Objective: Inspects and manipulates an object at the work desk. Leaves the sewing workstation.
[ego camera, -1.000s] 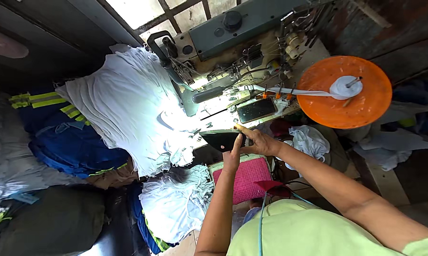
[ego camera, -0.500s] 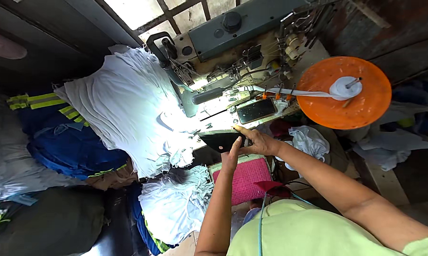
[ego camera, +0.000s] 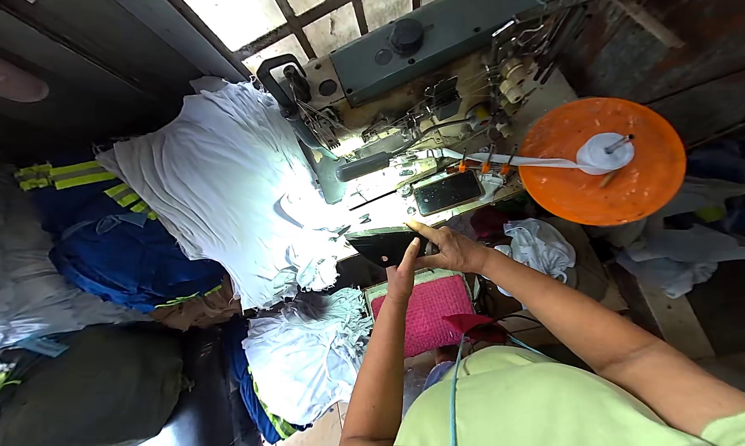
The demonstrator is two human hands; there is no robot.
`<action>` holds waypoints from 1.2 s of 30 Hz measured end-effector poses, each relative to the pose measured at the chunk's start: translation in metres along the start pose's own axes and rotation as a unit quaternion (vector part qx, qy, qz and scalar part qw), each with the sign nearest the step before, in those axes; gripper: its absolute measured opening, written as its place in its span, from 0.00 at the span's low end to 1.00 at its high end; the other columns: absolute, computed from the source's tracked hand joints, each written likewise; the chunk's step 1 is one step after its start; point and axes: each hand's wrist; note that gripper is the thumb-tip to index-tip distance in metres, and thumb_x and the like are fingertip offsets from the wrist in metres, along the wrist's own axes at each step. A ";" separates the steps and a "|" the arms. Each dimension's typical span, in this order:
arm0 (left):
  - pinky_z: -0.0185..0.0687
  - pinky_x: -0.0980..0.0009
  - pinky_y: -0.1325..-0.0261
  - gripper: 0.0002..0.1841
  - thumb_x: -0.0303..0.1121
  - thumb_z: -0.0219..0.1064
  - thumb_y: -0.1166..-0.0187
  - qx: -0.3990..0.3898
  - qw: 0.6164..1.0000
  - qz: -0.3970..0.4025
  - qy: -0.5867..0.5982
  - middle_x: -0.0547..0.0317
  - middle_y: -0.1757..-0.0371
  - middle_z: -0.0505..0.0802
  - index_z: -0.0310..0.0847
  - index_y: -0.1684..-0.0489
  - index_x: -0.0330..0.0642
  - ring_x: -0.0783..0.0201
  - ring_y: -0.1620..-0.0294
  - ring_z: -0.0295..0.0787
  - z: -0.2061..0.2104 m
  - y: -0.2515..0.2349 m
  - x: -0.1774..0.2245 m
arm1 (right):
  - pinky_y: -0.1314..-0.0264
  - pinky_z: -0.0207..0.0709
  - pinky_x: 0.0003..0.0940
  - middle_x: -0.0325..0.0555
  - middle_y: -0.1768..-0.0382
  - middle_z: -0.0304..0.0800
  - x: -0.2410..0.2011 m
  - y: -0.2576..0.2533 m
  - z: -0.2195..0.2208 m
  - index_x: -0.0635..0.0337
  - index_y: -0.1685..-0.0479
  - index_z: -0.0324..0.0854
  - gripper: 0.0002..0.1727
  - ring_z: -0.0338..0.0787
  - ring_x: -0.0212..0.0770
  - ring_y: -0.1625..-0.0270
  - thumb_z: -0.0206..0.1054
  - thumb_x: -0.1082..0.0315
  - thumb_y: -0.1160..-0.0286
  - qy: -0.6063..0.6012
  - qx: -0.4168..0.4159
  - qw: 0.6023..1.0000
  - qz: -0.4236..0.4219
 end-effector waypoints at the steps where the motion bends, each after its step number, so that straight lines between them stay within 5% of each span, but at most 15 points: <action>1: 0.87 0.73 0.43 0.09 0.23 0.60 0.27 0.003 1.000 -0.001 0.009 0.67 0.64 0.93 0.79 0.53 0.32 0.77 0.57 0.91 0.000 0.000 -0.001 | 0.49 0.80 0.47 0.61 0.60 0.91 0.000 0.000 0.000 0.68 0.14 0.65 0.47 0.89 0.49 0.59 0.66 0.39 0.24 0.002 0.000 1.000 0.000; 15: 0.87 0.74 0.45 0.09 0.24 0.58 0.21 0.035 0.999 -0.011 -0.010 0.65 0.64 0.92 0.77 0.49 0.30 0.77 0.58 0.91 0.007 0.000 0.000 | 0.56 0.80 0.55 0.62 0.70 0.89 -0.001 0.001 -0.007 0.68 0.18 0.70 0.43 0.89 0.58 0.65 0.67 0.42 0.24 0.087 0.016 0.996 -0.006; 24: 0.84 0.76 0.40 0.11 0.26 0.61 0.24 -0.016 0.999 0.000 -0.031 0.68 0.61 0.92 0.78 0.49 0.29 0.81 0.54 0.88 0.004 0.002 0.010 | 0.47 0.82 0.42 0.63 0.49 0.91 0.003 0.002 -0.001 0.70 0.14 0.61 0.50 0.90 0.47 0.53 0.68 0.39 0.26 -0.019 0.009 0.999 -0.024; 36: 0.84 0.74 0.39 0.13 0.29 0.64 0.26 -0.043 0.999 0.002 -0.029 0.68 0.61 0.92 0.79 0.51 0.28 0.80 0.53 0.89 -0.001 0.000 0.003 | 0.50 0.80 0.41 0.62 0.54 0.90 0.003 0.001 -0.006 0.69 0.13 0.60 0.52 0.86 0.44 0.58 0.70 0.39 0.28 -0.032 -0.013 0.999 -0.009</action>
Point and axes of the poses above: each hand's wrist, its own y-axis away from the middle knuckle, its own z-axis out of the palm, x = y × z
